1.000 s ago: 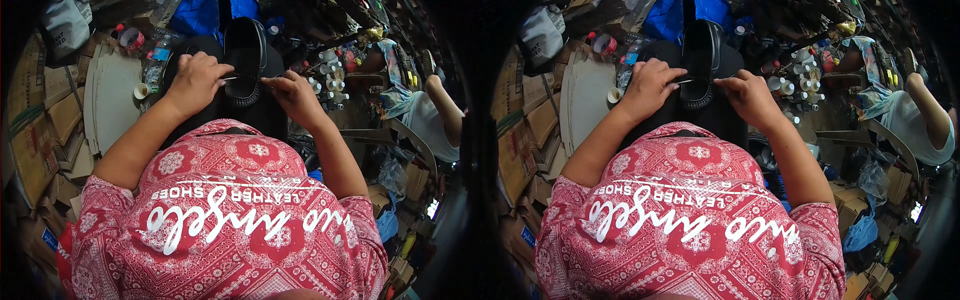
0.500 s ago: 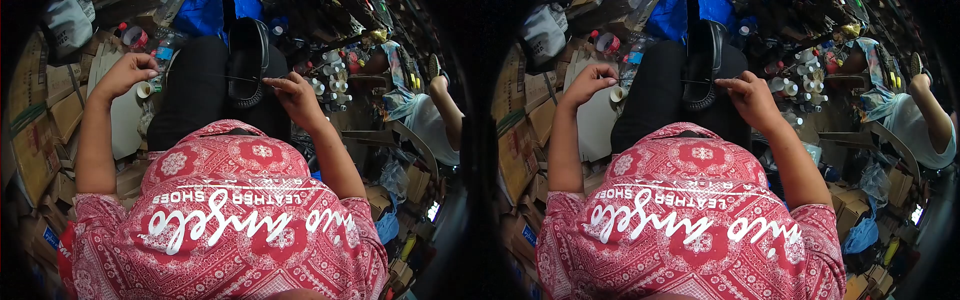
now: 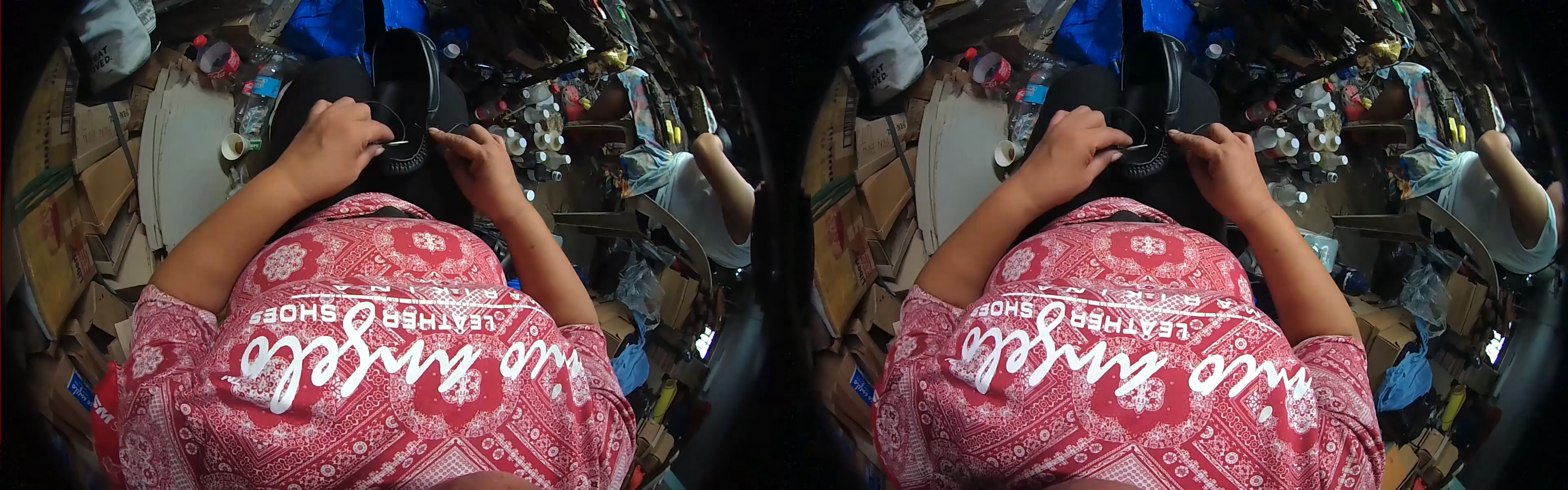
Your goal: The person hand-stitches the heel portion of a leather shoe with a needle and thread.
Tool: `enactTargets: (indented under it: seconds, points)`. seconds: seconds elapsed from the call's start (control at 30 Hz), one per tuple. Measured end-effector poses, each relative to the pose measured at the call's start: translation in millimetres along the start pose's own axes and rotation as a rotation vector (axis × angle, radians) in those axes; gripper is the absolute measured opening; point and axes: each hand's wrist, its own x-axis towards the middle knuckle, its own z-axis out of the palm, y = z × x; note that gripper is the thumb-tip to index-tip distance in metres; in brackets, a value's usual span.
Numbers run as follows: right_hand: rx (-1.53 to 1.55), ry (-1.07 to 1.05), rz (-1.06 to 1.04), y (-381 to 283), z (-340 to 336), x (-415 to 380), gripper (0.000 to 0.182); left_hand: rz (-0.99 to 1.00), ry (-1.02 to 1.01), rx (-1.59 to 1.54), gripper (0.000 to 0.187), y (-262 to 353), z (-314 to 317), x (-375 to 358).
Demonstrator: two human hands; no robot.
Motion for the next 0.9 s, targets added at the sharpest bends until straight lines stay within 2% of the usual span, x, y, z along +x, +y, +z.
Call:
enactTargets:
  seconds: [0.07, 0.13, 0.2, 0.27, 0.33, 0.37, 0.43, 0.47, 0.53, 0.6, 0.67, 0.7, 0.73, 0.8, 0.87, 0.9]
  points:
    - [-0.005, 0.023, -0.027, 3, -1, 1, 0.035, 0.013, 0.013, 0.028, 0.022, -8, -3, 6]
    - [-0.001, 0.045, -0.049, 4, -1, -1, 0.033, -0.079, 0.030, 0.096, 0.021, -30, -37, 4]
    - [0.016, 0.016, 0.000, 3, -3, -1, 0.036, -0.488, -0.037, -0.270, 0.019, -66, -79, -11]
    - [0.029, 0.012, 0.001, 5, -2, 0, 0.035, -0.620, -0.156, -0.258, 0.020, -104, -133, -37]
    - [0.043, 0.008, 0.002, 6, -2, 2, 0.035, -0.848, -0.183, -0.373, 0.023, -127, -169, -63]
    - [0.049, 0.007, 0.004, 6, -1, 2, 0.035, -0.850, -0.182, -0.369, 0.023, -135, -178, -76]
    - [0.055, 0.006, 0.004, 5, -1, 4, 0.034, -0.892, -0.335, -0.450, 0.021, -140, -189, -94]
    - [0.039, 0.004, 0.007, 4, -2, 4, 0.034, -0.893, -0.334, -0.450, 0.021, -140, -189, -100]
    - [0.023, 0.004, 0.012, 4, -2, 4, 0.034, -0.917, -0.382, -0.642, 0.019, -140, -190, -107]
    - [0.064, -0.024, 0.045, 7, -1, 4, 0.033, -0.897, -0.389, -0.725, 0.017, -166, -192, -130]
    - [0.092, -0.024, 0.063, 7, -1, 3, 0.033, -0.765, -0.071, -1.031, 0.015, -185, -181, -144]
    - [0.120, -0.025, 0.080, 6, -1, 4, 0.033, -0.565, 0.040, -1.258, 0.012, -195, -167, -140]
    - [0.119, -0.024, 0.079, 7, -1, 4, 0.033, -0.563, 0.040, -1.257, 0.012, -197, -154, -133]
    - [0.133, 0.042, -0.014, 7, 1, 3, 0.030, -0.653, 0.661, -1.243, 0.014, -190, -128, -116]
    - [0.072, 0.035, -0.016, 3, 0, 2, 0.031, -0.812, 0.551, -0.768, 0.015, -166, -97, -86]
    - [0.011, 0.030, -0.015, 1, -1, 2, 0.033, -0.757, 0.437, -0.663, 0.014, -142, -79, -68]
